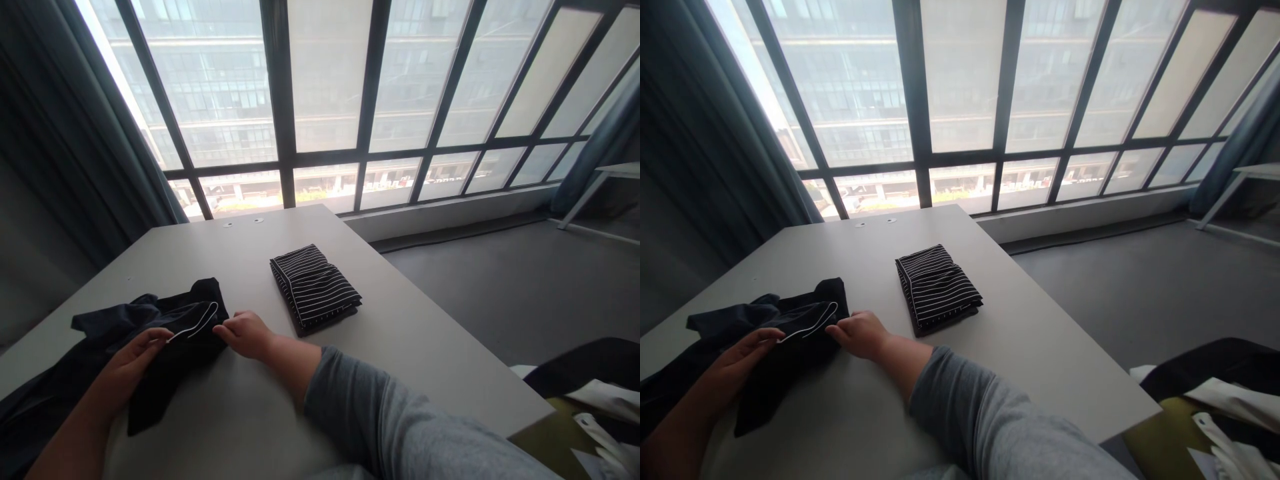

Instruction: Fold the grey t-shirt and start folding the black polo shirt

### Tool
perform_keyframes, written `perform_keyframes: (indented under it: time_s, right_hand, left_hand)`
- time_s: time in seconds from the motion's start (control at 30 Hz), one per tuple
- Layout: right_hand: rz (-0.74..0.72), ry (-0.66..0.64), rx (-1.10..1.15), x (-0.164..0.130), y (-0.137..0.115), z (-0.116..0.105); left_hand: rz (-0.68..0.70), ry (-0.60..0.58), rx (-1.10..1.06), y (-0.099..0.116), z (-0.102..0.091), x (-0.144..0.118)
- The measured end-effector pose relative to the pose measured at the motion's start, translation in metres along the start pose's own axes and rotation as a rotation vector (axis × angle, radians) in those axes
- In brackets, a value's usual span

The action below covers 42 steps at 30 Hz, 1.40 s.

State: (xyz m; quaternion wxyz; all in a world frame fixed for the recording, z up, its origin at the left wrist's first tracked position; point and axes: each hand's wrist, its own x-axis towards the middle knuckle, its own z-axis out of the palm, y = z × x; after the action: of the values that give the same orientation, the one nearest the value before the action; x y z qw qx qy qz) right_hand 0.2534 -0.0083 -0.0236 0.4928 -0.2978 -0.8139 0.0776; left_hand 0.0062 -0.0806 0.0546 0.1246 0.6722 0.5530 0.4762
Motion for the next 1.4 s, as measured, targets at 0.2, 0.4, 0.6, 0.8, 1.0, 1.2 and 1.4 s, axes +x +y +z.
perform_keyframes:
  time_s: [0.2,0.4,0.6,0.8,1.0,1.2,1.4]
  right_hand:
    - [-0.196,-0.122,-0.079,-0.01,-0.006,-0.011]
    - [-0.062,0.048,-0.112,-0.015,-0.001,0.008]
    - [-0.003,0.028,0.099,-0.006,0.024,0.013]
    - [0.043,0.106,0.26,-0.007,0.028,0.011]
    - [0.021,0.146,0.174,-0.01,0.018,0.017]
    - [-0.254,0.105,0.001,-0.045,-0.024,-0.008]
    - [-0.298,0.119,-0.379,-0.062,-0.041,-0.082]
  left_hand:
    - [-0.158,0.185,-0.213,-0.014,0.003,0.011]
    - [0.015,0.199,-0.314,-0.01,0.024,0.003]
    - [0.126,0.197,-0.225,-0.029,0.019,0.01]
    - [0.383,-0.003,0.448,-0.03,0.023,0.003]
    - [0.068,-0.167,1.086,-0.029,0.053,0.018]
    - [0.111,-0.09,1.13,-0.022,0.035,0.099]
    - [0.176,0.402,0.805,-0.025,0.039,0.151]
